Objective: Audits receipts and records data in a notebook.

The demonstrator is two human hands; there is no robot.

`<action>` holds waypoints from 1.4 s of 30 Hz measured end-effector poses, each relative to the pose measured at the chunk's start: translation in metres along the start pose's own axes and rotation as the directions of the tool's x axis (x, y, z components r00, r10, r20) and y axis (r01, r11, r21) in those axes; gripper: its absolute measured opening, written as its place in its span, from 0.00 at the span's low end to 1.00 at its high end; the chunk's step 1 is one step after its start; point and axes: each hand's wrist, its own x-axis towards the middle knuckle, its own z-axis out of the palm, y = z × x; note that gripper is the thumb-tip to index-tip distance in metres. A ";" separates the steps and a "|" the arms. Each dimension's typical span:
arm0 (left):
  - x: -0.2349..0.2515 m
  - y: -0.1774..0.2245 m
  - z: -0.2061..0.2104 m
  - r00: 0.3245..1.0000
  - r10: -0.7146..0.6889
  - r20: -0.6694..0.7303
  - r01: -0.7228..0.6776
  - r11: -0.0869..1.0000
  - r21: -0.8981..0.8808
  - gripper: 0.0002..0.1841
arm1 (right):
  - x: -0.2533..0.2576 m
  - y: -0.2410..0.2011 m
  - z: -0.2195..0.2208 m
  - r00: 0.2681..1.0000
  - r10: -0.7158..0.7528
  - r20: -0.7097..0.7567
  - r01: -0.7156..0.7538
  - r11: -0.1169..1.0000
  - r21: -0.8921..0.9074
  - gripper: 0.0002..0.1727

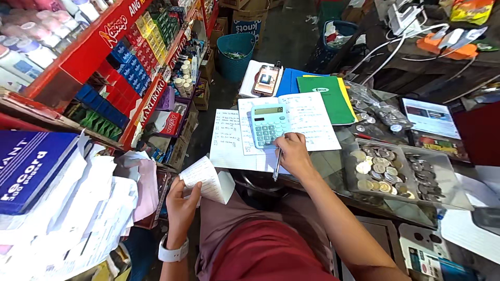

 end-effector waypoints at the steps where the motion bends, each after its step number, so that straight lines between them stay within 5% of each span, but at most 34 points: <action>1: 0.001 0.001 0.001 1.000 0.002 0.005 -0.002 1.000 0.004 0.06 | 0.003 -0.003 0.001 1.000 -0.013 -0.010 0.013 1.000 0.021 0.05; 7: 0.001 0.004 0.000 1.000 0.011 -0.009 -0.011 1.000 0.003 0.06 | 0.018 -0.012 0.007 0.989 -0.012 0.150 -0.003 0.995 0.101 0.09; 12: -0.004 -0.001 -0.006 0.999 0.006 -0.038 -0.007 1.000 -0.018 0.05 | 0.004 0.000 -0.010 0.998 0.060 -0.013 -0.060 0.997 -0.051 0.06; 21: 0.001 0.001 -0.001 0.999 0.032 0.000 -0.032 0.999 0.010 0.05 | -0.007 0.005 -0.007 0.995 0.098 0.017 -0.096 0.992 -0.081 0.09; 26: 0.000 0.002 -0.003 0.999 0.038 -0.005 -0.038 0.999 0.004 0.05 | 0.010 -0.011 -0.006 0.954 0.294 -0.060 -0.292 0.956 0.031 0.26; 31: -0.001 0.003 -0.003 0.999 0.036 0.005 -0.037 0.999 0.028 0.07 | 0.043 -0.027 0.022 0.887 0.461 0.024 -0.461 0.887 0.032 0.44; 38: 0.000 0.003 -0.007 0.999 0.035 -0.015 -0.035 0.999 0.013 0.05 | 0.084 -0.022 0.038 0.771 0.618 0.153 -0.611 0.786 -0.095 0.53; 42: 0.000 0.002 -0.007 0.999 0.033 -0.024 -0.033 0.999 0.006 0.05 | 0.088 -0.004 0.033 0.824 0.562 0.073 -0.554 0.826 -0.103 0.50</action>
